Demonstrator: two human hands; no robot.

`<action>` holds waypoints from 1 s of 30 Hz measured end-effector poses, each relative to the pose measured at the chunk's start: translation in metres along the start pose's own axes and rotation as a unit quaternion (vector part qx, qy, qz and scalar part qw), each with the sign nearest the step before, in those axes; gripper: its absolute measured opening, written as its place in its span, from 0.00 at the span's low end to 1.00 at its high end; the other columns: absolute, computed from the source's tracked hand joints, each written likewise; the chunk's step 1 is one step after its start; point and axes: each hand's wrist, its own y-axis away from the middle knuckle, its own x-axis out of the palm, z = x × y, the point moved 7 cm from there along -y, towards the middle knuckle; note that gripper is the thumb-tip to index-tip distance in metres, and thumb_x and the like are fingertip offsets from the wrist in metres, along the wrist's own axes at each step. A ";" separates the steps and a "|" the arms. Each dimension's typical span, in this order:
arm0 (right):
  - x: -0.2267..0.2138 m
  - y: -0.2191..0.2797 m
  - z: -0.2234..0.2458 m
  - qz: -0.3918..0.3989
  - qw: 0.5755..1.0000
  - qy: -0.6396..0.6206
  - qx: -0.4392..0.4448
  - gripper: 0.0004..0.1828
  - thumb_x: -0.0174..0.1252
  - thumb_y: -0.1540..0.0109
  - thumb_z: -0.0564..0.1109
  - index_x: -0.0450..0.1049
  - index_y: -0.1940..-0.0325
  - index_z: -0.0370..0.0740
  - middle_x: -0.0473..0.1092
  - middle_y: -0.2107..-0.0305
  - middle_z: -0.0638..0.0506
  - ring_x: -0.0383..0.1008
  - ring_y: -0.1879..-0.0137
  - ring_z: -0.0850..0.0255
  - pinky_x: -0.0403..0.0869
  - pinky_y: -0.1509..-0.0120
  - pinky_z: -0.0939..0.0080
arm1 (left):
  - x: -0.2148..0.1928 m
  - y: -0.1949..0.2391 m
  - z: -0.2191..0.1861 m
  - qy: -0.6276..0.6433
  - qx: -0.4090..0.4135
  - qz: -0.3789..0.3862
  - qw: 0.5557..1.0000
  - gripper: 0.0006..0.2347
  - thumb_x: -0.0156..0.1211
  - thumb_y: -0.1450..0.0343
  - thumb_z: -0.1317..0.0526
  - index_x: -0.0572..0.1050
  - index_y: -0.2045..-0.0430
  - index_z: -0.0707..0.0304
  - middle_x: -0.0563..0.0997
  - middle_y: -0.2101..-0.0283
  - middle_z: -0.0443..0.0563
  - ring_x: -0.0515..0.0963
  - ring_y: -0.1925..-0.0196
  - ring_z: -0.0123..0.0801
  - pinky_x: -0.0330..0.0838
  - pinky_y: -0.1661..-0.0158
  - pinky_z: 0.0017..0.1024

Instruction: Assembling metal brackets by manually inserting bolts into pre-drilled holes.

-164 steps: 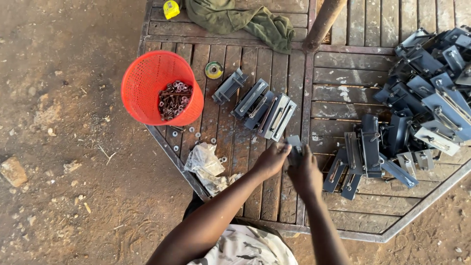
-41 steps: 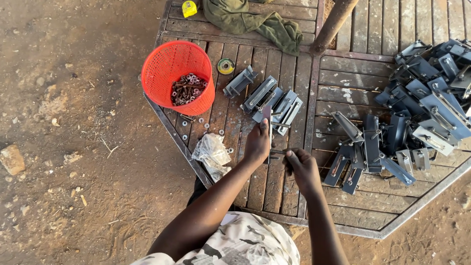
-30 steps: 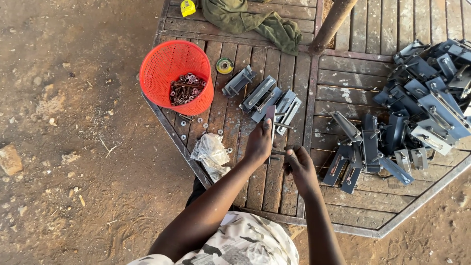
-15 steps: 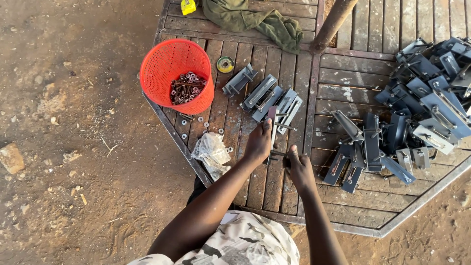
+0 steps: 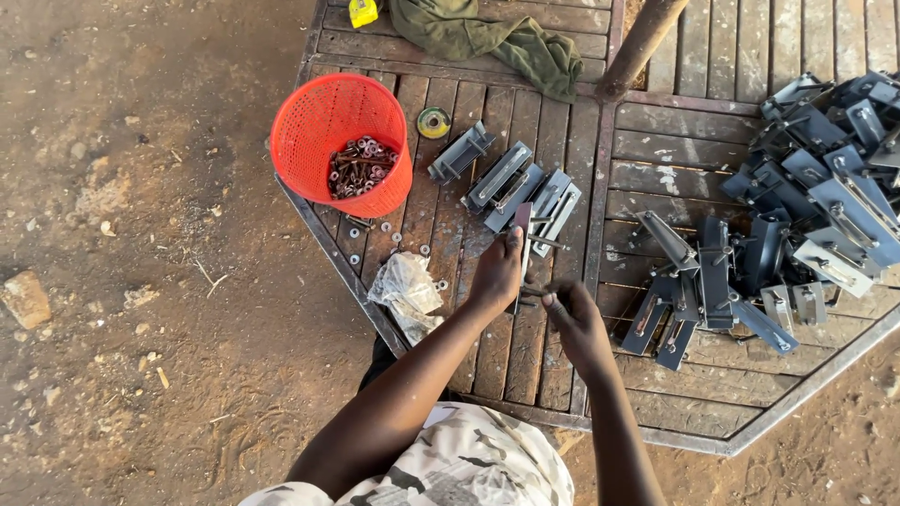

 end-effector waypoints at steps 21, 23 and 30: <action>-0.035 -0.007 -0.097 -0.086 0.878 -0.451 0.132 0.16 0.38 0.34 0.24 0.66 0.55 0.38 0.74 0.45 0.41 0.73 0.34 0.47 0.74 0.31 0.52 | -0.006 0.018 -0.017 -0.008 -0.054 -0.076 0.996 0.26 0.29 0.19 0.43 0.71 0.61 0.68 0.84 0.66 0.60 0.87 0.67 0.42 0.82 0.67 0.40; -0.029 -0.002 -0.080 -0.076 0.883 -0.446 0.121 0.14 0.40 0.32 0.27 0.67 0.49 0.36 0.73 0.45 0.38 0.75 0.37 0.48 0.77 0.36 0.54 | -0.011 0.006 0.002 -0.001 -0.057 -0.086 0.995 0.26 0.29 0.19 0.43 0.72 0.60 0.69 0.84 0.65 0.60 0.86 0.64 0.43 0.80 0.65 0.40; -0.021 0.002 -0.069 -0.125 0.951 -0.263 0.109 0.14 0.53 0.28 0.47 0.77 0.48 0.34 0.74 0.73 0.43 0.79 0.72 0.59 0.82 0.69 0.66 | -0.016 0.023 -0.024 0.012 -0.065 -0.101 0.993 0.27 0.28 0.19 0.43 0.70 0.57 0.71 0.83 0.61 0.63 0.86 0.60 0.46 0.79 0.62 0.39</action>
